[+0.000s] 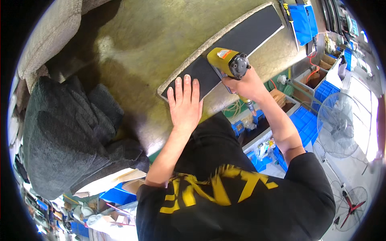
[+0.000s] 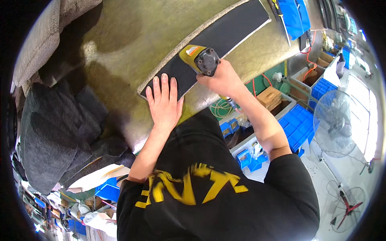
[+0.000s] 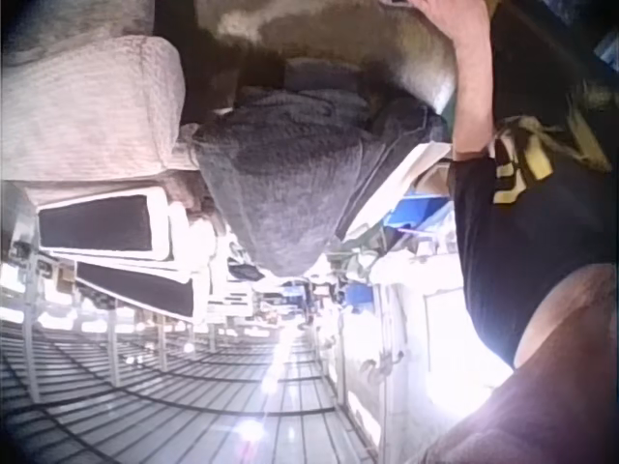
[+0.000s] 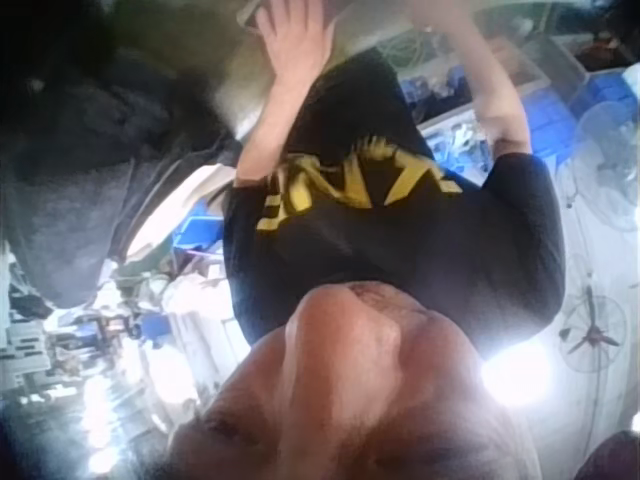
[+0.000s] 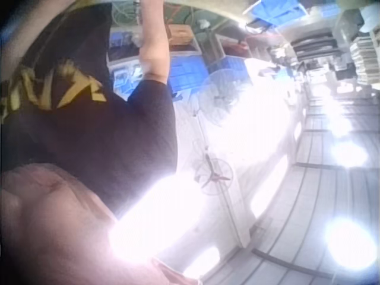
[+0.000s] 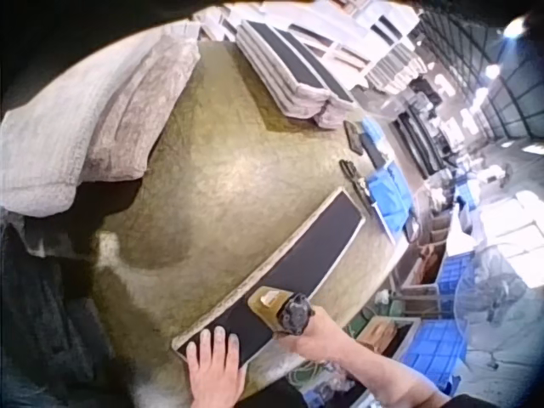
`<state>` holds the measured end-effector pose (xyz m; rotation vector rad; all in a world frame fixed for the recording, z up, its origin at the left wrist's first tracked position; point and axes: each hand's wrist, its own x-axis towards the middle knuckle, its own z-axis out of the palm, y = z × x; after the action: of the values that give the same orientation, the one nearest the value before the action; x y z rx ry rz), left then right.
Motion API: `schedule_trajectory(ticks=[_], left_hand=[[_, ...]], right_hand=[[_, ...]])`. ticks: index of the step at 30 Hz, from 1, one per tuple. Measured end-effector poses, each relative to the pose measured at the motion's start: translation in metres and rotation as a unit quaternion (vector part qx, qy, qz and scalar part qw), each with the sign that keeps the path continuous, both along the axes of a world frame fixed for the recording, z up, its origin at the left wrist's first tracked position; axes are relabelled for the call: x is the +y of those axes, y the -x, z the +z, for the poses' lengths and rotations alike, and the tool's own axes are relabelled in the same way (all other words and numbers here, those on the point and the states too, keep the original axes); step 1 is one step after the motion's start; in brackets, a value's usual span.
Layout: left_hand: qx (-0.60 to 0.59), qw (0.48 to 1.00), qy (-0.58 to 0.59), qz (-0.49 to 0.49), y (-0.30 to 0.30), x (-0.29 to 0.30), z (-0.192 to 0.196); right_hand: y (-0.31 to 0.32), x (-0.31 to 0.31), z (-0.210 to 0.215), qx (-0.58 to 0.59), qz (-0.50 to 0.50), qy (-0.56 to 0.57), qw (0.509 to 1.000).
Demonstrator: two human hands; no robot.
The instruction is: Using a pneumatic staple gun to attach fabric and foam padding to curved wooden furniture frames.
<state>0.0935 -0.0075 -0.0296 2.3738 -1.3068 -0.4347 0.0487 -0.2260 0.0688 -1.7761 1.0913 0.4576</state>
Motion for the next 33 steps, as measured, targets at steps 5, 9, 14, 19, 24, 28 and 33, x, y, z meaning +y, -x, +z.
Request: schedule_trajectory(ticks=[5, 9, 14, 19, 24, 28, 33], left_hand=[[0.02, 1.0, -0.005, -0.01, 0.0, 0.001, -0.001], [0.024, 0.999, 0.0, -0.021, -0.001, 0.003, -0.004], [0.043, 0.999, 0.017, -0.024, -0.002, 0.009, -0.009], [0.04, 0.998, 0.031, -0.045, -0.002, 0.012, -0.01], [0.028, 0.997, 0.055, -0.054, -0.003, 0.009, -0.007], [-0.002, 0.999, 0.024, -0.037, -0.003, 0.008, -0.004], [0.008, 0.999, -0.023, -0.039, 0.002, 0.0, -0.002]], right_hand=[[0.0, 0.017, -0.001, -0.006, 0.032, 0.027, 0.999], [-0.002, 0.034, -0.003, -0.082, 0.04, 0.03, 0.995], [-0.005, 0.049, -0.002, -0.052, 0.076, 0.008, 0.996], [-0.004, 0.056, -0.006, -0.098, 0.136, 0.088, 0.982], [0.007, 0.061, -0.007, -0.129, 0.148, 0.092, 0.976], [0.029, 0.05, 0.007, -0.137, 0.106, 0.044, 0.984], [0.069, 0.023, 0.026, -0.083, 0.096, 0.058, 0.99]])
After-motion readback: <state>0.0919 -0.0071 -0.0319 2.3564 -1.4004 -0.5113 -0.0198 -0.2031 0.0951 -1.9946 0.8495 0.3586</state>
